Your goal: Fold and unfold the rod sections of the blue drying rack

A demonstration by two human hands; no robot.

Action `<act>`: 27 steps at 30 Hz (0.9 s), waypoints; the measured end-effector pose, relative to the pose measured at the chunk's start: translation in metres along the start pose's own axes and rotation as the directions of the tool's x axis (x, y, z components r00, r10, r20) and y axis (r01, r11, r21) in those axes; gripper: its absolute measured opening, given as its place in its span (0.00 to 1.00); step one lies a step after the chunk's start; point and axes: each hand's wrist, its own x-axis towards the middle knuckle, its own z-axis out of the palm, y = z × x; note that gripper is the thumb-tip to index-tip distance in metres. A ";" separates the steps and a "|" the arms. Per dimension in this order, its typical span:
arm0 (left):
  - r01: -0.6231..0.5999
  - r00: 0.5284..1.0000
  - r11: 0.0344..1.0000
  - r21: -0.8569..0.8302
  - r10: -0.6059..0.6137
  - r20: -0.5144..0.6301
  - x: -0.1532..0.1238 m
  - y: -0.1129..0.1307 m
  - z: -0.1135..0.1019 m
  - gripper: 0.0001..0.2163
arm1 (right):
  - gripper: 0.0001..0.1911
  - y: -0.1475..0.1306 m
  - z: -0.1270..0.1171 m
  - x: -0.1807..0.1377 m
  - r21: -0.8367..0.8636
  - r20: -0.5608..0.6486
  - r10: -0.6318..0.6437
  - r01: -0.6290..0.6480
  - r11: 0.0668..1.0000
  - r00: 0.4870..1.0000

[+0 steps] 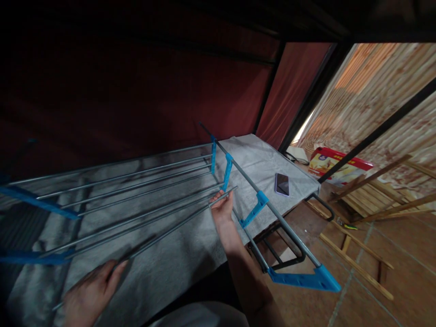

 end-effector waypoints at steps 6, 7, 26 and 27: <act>-0.013 1.000 1.000 0.004 0.013 0.002 0.000 0.006 0.001 0.23 | 0.26 0.017 0.005 -0.012 0.063 0.018 0.017 -0.018 0.998 1.000; -0.008 1.000 1.000 0.014 0.008 0.004 0.000 0.007 0.002 0.24 | 0.27 0.017 0.005 -0.012 0.057 0.032 0.015 -0.017 0.998 0.999; 0.044 0.998 0.923 -0.383 -0.055 -0.016 0.000 0.003 0.011 0.17 | 0.07 0.009 -0.005 -0.039 -0.270 -0.004 0.168 -0.163 0.949 0.986; 0.038 0.999 0.921 -0.387 -0.046 -0.012 0.001 0.003 0.010 0.17 | 0.07 0.010 -0.007 -0.042 -0.298 0.006 0.169 -0.160 0.941 0.986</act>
